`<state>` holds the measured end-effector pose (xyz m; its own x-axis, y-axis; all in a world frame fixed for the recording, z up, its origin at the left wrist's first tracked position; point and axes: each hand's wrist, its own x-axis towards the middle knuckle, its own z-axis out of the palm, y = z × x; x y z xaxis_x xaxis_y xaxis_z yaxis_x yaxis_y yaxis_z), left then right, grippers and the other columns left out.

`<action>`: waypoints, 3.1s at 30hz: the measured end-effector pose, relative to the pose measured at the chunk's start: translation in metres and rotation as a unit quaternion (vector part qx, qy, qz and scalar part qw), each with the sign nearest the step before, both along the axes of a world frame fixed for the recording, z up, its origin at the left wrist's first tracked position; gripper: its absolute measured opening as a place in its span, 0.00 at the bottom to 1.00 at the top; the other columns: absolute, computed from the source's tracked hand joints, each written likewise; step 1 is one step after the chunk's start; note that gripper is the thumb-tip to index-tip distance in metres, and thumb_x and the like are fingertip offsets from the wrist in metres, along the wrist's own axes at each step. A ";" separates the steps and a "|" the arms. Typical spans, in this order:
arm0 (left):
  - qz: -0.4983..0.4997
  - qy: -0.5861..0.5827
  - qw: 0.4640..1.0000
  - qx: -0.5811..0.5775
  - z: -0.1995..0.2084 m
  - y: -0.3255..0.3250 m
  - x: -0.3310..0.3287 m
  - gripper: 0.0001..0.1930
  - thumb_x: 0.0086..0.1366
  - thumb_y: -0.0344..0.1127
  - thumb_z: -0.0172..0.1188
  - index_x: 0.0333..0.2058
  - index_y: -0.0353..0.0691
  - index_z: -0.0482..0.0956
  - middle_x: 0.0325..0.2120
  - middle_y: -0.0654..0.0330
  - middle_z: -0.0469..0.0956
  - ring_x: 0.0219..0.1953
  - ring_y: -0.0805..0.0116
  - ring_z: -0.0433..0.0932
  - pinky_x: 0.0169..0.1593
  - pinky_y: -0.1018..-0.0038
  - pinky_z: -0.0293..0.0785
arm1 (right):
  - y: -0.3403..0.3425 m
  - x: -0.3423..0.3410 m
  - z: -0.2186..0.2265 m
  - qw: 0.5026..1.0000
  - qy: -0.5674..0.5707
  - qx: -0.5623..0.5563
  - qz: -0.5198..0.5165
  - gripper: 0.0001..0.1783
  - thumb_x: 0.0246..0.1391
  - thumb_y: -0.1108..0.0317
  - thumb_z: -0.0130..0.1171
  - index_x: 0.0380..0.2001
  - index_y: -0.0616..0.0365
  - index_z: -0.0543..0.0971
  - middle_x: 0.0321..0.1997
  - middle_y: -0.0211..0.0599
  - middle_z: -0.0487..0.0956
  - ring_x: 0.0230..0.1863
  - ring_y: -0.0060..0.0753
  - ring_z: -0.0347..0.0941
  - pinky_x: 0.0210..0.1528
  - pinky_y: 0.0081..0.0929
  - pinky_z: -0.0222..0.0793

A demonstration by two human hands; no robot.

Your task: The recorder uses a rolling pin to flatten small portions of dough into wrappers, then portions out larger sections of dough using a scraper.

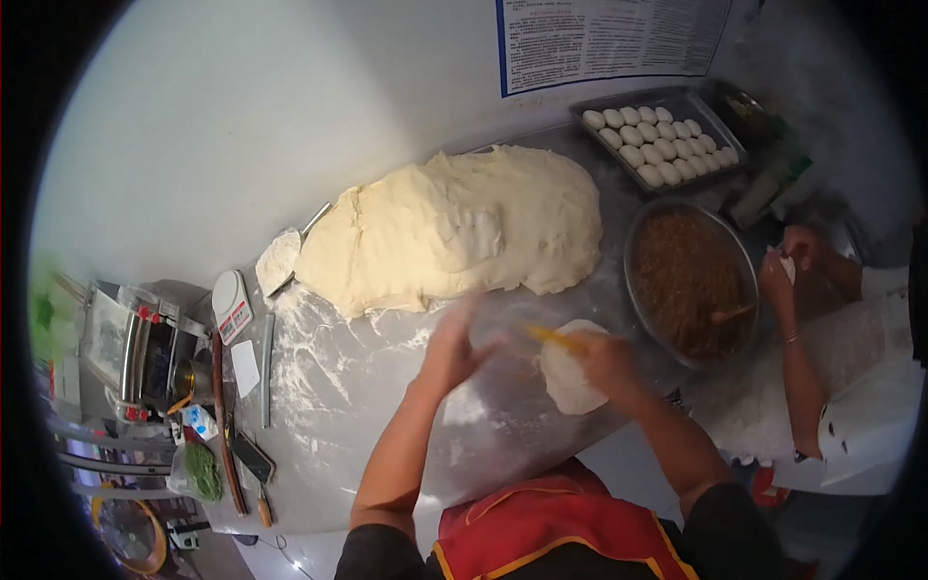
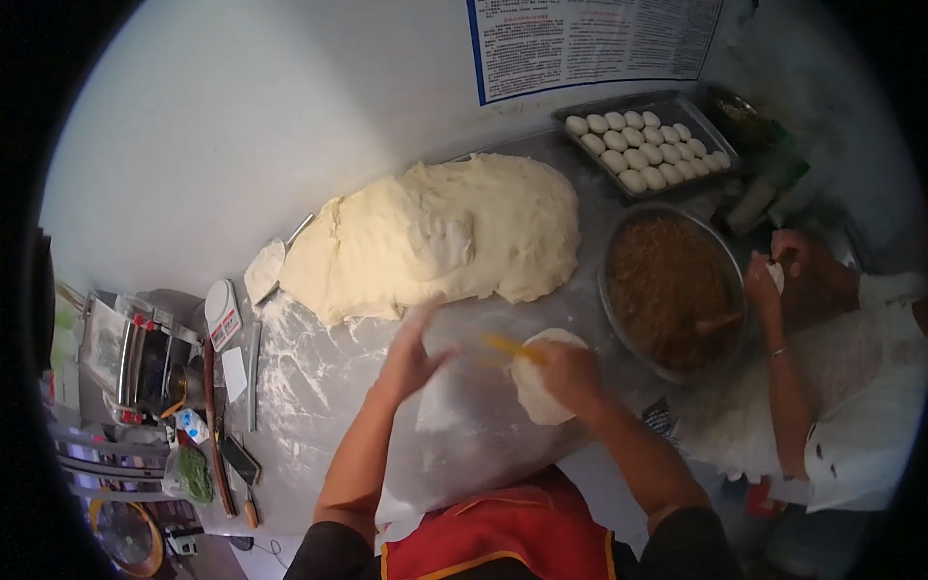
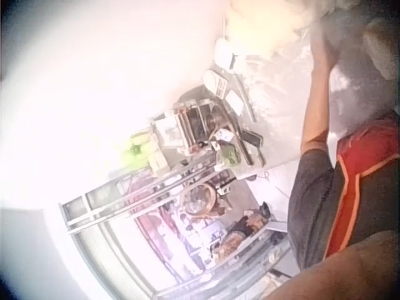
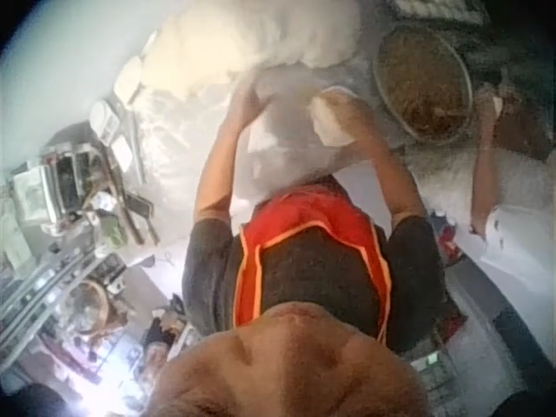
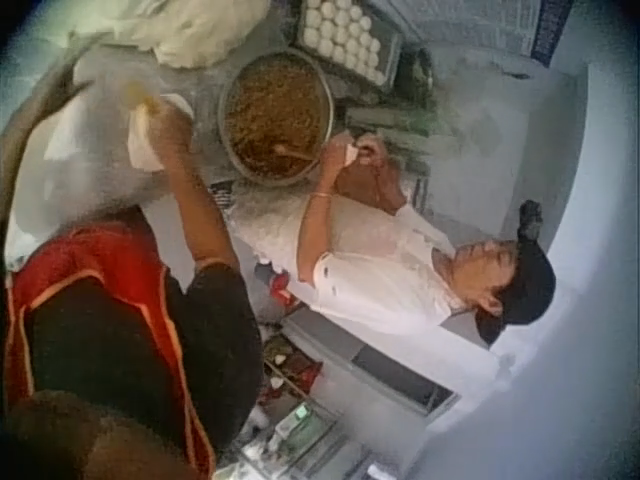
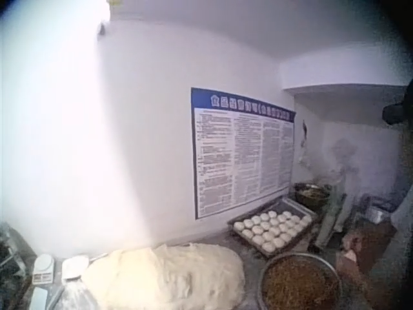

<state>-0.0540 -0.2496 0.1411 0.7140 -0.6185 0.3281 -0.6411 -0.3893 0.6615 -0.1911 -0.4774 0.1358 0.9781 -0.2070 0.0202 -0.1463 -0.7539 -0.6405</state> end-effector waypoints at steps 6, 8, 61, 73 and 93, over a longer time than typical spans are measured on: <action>0.102 -0.022 0.981 0.164 -0.082 -0.119 0.030 0.47 0.51 0.48 0.69 0.66 0.41 0.54 0.66 0.42 0.51 0.68 0.44 0.49 0.69 0.54 0.46 | -0.117 0.036 0.079 0.906 -0.177 0.325 -0.208 0.19 0.53 0.64 0.62 0.42 0.68 0.78 0.37 0.38 0.81 0.37 0.30 0.78 0.43 0.27 0.72; 0.069 -0.004 0.977 0.201 -0.079 -0.159 0.027 0.49 0.50 0.49 0.70 0.66 0.43 0.53 0.67 0.44 0.49 0.70 0.46 0.46 0.69 0.52 0.43 | -0.134 0.048 0.083 0.914 -0.187 0.296 -0.205 0.18 0.53 0.64 0.62 0.42 0.68 0.78 0.37 0.39 0.81 0.38 0.30 0.78 0.43 0.26 0.72; 0.013 0.010 0.974 0.225 -0.130 -0.187 0.018 0.17 0.64 0.42 0.51 0.46 0.38 0.76 0.42 0.55 0.79 0.45 0.58 0.77 0.58 0.58 0.65 | -0.150 0.203 -0.060 0.872 0.074 -0.397 0.276 0.08 0.49 0.71 0.56 0.34 0.58 0.79 0.36 0.50 0.80 0.41 0.53 0.77 0.45 0.47 0.71; -0.093 0.016 0.988 0.123 -0.034 0.018 0.049 0.12 0.45 0.19 0.53 0.30 0.39 0.78 0.38 0.56 0.78 0.47 0.54 0.74 0.53 0.62 0.69 | -0.120 0.063 0.060 0.956 -0.056 0.273 -0.087 0.17 0.47 0.71 0.64 0.41 0.67 0.79 0.36 0.40 0.82 0.39 0.28 0.78 0.44 0.29 0.72; 0.270 0.102 0.945 0.150 -0.106 -0.014 -0.003 0.30 0.53 0.39 0.65 0.56 0.48 0.68 0.50 0.46 0.68 0.49 0.46 0.71 0.51 0.58 0.72 | 0.011 0.157 0.030 0.965 0.042 -0.136 0.222 0.27 0.53 0.67 0.57 0.56 0.58 0.63 0.34 0.57 0.79 0.39 0.62 0.76 0.41 0.51 0.70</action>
<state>-0.0567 -0.2635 0.0349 0.9820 -0.1882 0.0165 -0.1652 -0.8132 0.5581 -0.0345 -0.4667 0.1655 0.9698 0.2339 -0.0690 0.1861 -0.8926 -0.4106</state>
